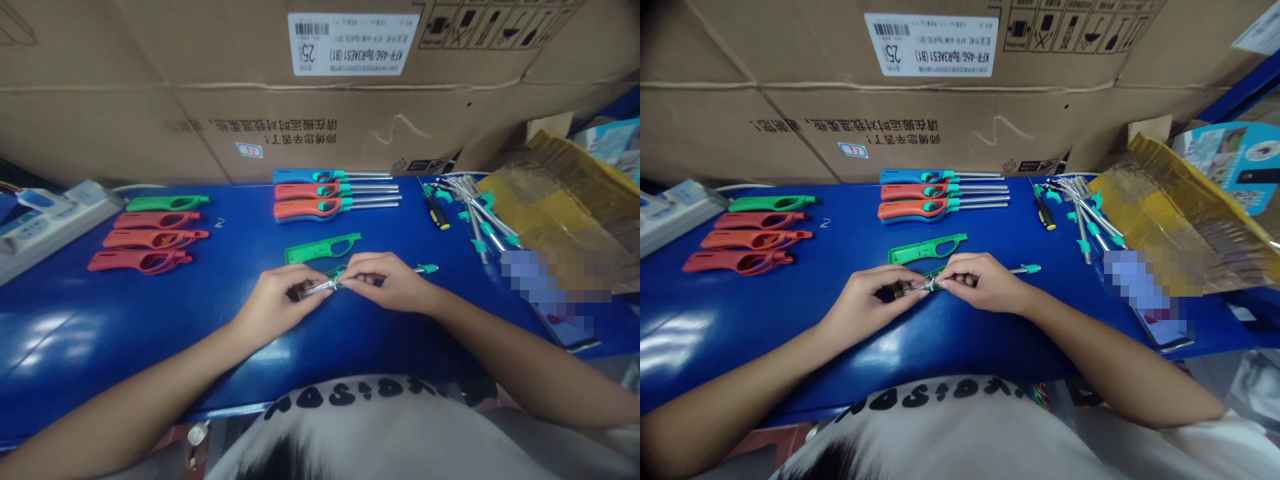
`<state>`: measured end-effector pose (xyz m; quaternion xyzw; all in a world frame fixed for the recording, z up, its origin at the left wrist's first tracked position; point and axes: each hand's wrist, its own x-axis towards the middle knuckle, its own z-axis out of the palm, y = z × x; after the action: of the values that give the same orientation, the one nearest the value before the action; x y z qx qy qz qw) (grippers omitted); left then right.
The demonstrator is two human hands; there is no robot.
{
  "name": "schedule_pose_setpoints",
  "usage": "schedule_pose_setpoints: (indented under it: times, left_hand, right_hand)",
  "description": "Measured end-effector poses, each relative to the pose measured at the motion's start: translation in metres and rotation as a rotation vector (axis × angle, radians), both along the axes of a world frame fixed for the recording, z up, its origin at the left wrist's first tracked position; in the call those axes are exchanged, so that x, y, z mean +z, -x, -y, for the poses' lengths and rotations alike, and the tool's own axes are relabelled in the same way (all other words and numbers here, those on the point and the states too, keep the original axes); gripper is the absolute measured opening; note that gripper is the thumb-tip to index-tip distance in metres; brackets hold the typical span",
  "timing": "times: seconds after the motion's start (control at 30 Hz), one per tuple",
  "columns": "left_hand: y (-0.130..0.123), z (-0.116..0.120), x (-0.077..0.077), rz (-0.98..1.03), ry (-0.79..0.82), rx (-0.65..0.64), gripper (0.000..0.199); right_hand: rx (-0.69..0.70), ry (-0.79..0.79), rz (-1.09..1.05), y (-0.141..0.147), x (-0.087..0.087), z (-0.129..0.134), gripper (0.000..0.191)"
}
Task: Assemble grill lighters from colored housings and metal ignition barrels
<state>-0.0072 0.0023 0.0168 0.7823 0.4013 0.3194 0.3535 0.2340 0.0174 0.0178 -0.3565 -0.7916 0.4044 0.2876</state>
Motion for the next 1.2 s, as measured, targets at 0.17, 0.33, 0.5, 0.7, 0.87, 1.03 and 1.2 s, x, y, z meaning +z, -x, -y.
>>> schedule_pose_setpoints:
  times: [0.17,0.33,0.5,0.7,0.87,1.03,1.2]
  left_hand:
    - [-0.0004,0.0000,0.0008,0.004,-0.016,-0.003,0.011]
    - [-0.0015,-0.0005,0.0014,0.023,-0.035,-0.005,0.011]
    - [-0.0021,0.0004,0.0012,0.029,-0.021,-0.004,0.013]
    - [-0.0026,0.0019,0.0026,0.043,0.015,-0.008,0.014]
    - [-0.0032,0.0026,0.0012,0.055,0.018,-0.004,0.016]
    - [-0.0042,0.0030,0.0010,0.069,0.032,-0.019,0.017]
    - [-0.0060,0.0027,0.0026,0.071,0.026,-0.016,0.015]
  right_hand:
    - [0.012,-0.030,0.028,0.0000,0.0001,0.0005,0.016]
    - [0.034,-0.036,0.037,-0.0013,0.0003,0.0010,0.016]
    - [0.030,-0.023,0.033,-0.0009,-0.0004,0.0008,0.016]
    - [0.036,-0.012,0.049,-0.0003,0.0016,0.0019,0.017]
    - [0.040,0.002,0.036,0.0003,0.0027,0.0026,0.017]
    - [0.046,-0.002,0.025,0.0000,0.0019,0.0021,0.017]
    - [0.044,0.013,0.037,-0.0001,0.0018,0.0019,0.017]
